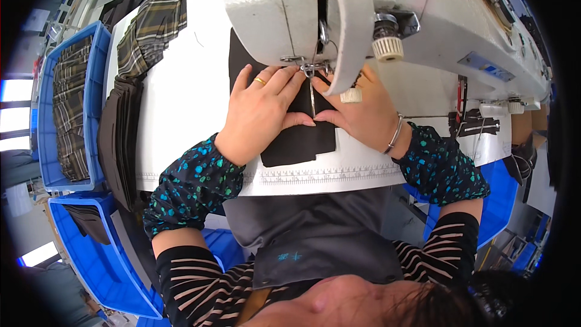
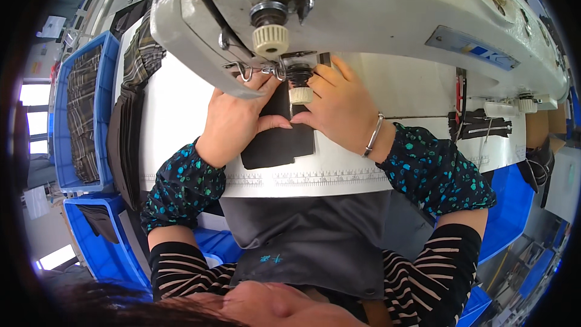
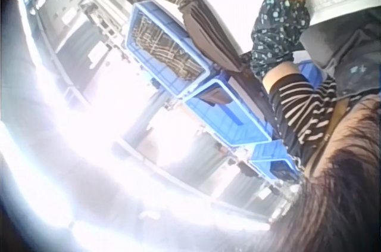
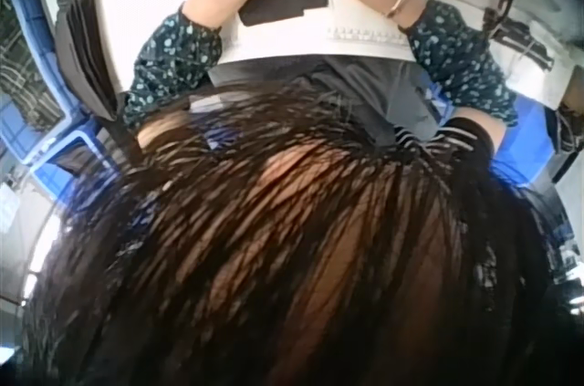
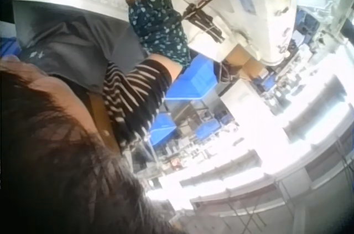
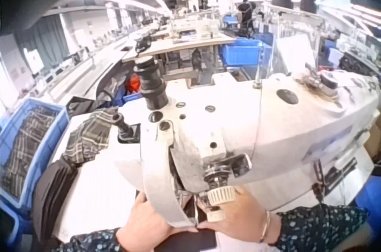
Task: The person uses a sewing machine to attach a zipper to a black fabric piece. They align the zipper, sew along the edge, and trim excess threads. The person then attaches a plaid fabric piece to the zipper assembly and sews it in place.
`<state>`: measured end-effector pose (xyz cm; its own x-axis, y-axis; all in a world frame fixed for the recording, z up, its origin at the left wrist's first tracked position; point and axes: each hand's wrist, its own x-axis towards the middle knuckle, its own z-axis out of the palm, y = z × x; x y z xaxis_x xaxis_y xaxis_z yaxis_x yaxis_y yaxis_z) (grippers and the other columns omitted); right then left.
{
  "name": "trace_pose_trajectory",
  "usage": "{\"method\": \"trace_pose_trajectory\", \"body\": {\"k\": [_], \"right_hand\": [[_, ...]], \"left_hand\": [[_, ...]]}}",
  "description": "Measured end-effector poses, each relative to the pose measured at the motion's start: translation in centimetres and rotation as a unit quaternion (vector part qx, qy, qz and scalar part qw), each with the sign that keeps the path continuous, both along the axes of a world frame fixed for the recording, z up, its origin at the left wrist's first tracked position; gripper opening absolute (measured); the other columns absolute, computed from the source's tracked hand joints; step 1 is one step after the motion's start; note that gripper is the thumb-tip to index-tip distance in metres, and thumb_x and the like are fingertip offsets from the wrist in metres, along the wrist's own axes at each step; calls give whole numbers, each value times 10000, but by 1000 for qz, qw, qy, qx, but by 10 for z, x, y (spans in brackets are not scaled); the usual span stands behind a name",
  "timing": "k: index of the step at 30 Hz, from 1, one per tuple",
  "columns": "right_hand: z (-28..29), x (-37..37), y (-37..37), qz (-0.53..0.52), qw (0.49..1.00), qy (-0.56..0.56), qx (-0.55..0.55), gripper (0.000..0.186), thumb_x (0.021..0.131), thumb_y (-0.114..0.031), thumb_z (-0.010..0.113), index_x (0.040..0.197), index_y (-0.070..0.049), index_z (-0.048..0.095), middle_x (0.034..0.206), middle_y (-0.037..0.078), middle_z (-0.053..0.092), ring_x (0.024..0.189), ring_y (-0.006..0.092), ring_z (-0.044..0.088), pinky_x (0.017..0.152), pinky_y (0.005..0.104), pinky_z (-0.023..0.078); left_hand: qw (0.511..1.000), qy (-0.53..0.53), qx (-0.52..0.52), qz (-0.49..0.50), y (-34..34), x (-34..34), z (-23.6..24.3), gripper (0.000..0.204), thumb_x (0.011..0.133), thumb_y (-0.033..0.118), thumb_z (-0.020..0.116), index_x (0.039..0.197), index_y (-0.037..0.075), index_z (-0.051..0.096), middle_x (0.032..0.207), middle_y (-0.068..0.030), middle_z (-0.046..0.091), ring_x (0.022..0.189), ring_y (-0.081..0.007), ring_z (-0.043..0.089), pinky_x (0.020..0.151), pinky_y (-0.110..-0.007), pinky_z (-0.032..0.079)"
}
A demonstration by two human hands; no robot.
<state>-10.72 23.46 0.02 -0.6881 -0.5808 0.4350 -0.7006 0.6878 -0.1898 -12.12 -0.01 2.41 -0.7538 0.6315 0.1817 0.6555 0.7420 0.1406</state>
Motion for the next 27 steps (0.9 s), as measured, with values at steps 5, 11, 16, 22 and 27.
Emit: {"method": "trace_pose_trajectory", "body": {"k": [5, 11, 16, 22, 27], "right_hand": [[-1, 1, 3, -6, 1000, -7, 9, 466, 726, -387, 831, 1031, -44, 753, 1129, 87, 677, 1189, 297, 575, 1134, 535, 400], [1, 2, 1, -3, 1000, 4, 3, 444, 737, -384, 833, 1000, -37, 748, 1171, 99, 675, 1213, 292, 576, 1137, 542, 392], [-1, 2, -1, -9, 1000, 3, 4, 393, 754, -388, 821, 965, -62, 761, 1165, 99, 674, 1220, 289, 572, 1144, 546, 382], [0, 2, -1, -4, 1000, 3, 13, 350, 768, -384, 807, 918, -69, 772, 1159, 100, 673, 1229, 289, 564, 1148, 558, 375], [0, 3, 0, -7, 1000, -6, 19, 344, 775, -385, 800, 908, -68, 774, 1158, 104, 674, 1224, 290, 568, 1149, 555, 375]], "left_hand": [[1000, 22, 8, -8, 0, 0, -4, 728, 782, 572, 710, 1325, 93, 636, 1335, -43, 636, 1281, -240, 572, 1058, -526, 459], [1000, 19, -3, -8, -1, 0, -2, 725, 784, 573, 709, 1337, 109, 642, 1308, -46, 644, 1278, -254, 580, 1048, -521, 474], [1000, 15, -9, -5, 0, 1, -1, 729, 786, 571, 707, 1344, 106, 641, 1329, -48, 630, 1294, -249, 566, 1049, -521, 473], [1000, -3, -3, 4, 1, 2, 2, 734, 780, 553, 723, 1341, 87, 639, 1299, -49, 627, 1266, -259, 570, 1048, -513, 472], [999, -18, 45, 2, 0, -2, -1, 735, 751, 516, 768, 1313, 56, 648, 1244, -61, 632, 1204, -279, 588, 1058, -475, 460]]}}
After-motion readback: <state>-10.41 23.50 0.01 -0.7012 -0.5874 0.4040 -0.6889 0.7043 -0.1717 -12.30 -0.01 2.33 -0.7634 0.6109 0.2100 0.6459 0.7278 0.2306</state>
